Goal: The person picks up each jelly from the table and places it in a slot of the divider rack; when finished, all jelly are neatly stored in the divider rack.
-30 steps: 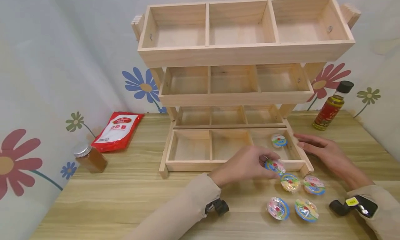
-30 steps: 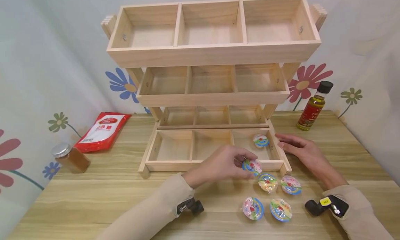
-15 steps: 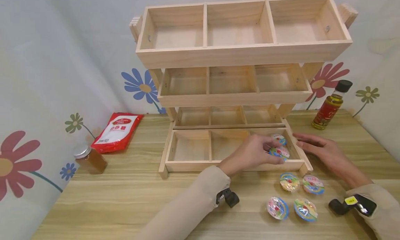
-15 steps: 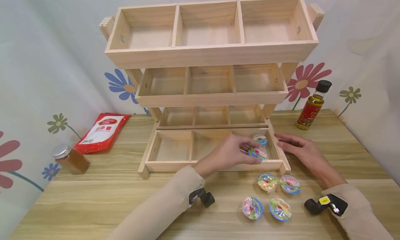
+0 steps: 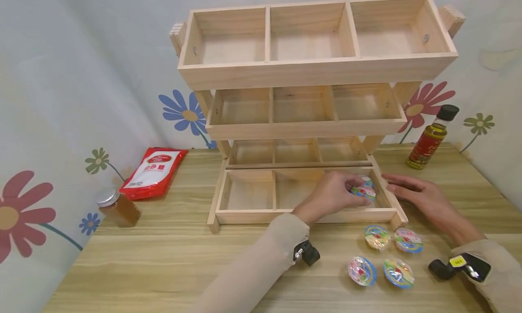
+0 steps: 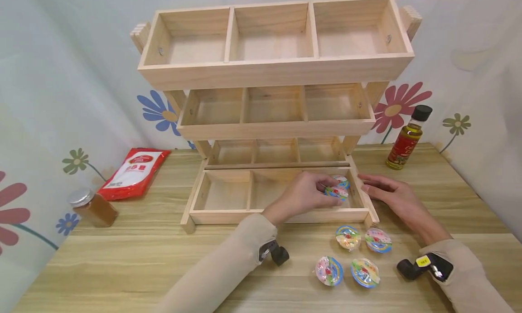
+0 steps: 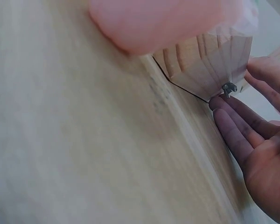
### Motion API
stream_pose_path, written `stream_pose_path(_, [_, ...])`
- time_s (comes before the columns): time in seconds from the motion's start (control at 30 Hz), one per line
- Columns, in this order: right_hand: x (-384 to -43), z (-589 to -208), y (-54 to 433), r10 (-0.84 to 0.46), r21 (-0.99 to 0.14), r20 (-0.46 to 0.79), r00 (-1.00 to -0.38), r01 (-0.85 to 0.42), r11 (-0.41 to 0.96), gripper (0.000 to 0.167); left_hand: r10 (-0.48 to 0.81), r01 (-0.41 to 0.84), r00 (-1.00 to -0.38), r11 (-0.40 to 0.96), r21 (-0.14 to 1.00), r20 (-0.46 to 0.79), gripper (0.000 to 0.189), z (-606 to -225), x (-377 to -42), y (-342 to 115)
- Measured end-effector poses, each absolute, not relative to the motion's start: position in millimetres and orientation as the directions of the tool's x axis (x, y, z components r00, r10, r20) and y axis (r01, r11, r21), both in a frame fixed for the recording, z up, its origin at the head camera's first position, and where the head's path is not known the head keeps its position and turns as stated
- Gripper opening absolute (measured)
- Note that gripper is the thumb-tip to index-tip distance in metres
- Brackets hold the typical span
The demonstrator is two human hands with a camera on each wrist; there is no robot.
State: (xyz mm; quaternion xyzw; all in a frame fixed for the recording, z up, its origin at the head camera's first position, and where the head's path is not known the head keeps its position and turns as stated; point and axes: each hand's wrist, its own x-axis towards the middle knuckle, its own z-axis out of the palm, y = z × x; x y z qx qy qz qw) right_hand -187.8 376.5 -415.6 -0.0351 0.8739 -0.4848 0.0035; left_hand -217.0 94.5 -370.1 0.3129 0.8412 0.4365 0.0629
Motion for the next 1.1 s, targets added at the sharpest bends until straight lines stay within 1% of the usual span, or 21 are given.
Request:
stream_pose_path(0.2, [-187.1,-416.9,376.4,-0.067,-0.859,0.030,-0.997,-0.060,0.509,0.053,0.584,0.491,-0.792,0.434,0.755,0.178,0.041,-375.3,-217.5,104.1])
stream_pose_path(0.43, [-186.3,-417.1,376.3,-0.064,-0.867,0.034,-0.997,-0.061,0.495,0.052,0.576,0.479,-0.801,0.456,0.750,0.162,0.040,-380.0,-217.4,108.5])
stream_pose_path(0.67, [-186.6,-417.6,376.2,-0.064,-0.871,0.038,-0.997,-0.065,0.486,0.052,0.557,0.498,-0.813,0.516,0.697,0.168,0.042,-381.2,-218.9,111.8])
stream_pose_path(0.9, [-187.2,-417.0,376.0,-0.063,-0.853,0.035,-0.997,-0.063,0.517,0.053,0.552,0.491,-0.819,0.536,0.687,0.155,0.038,-380.0,-220.9,113.2])
stream_pose_path(1.1, [-187.5,-417.3,375.7,-0.057,-0.863,0.024,-0.998,-0.049,0.503,0.054,0.562,0.508,-0.813,0.552,0.662,0.155,0.035,-380.5,-221.4,116.1])
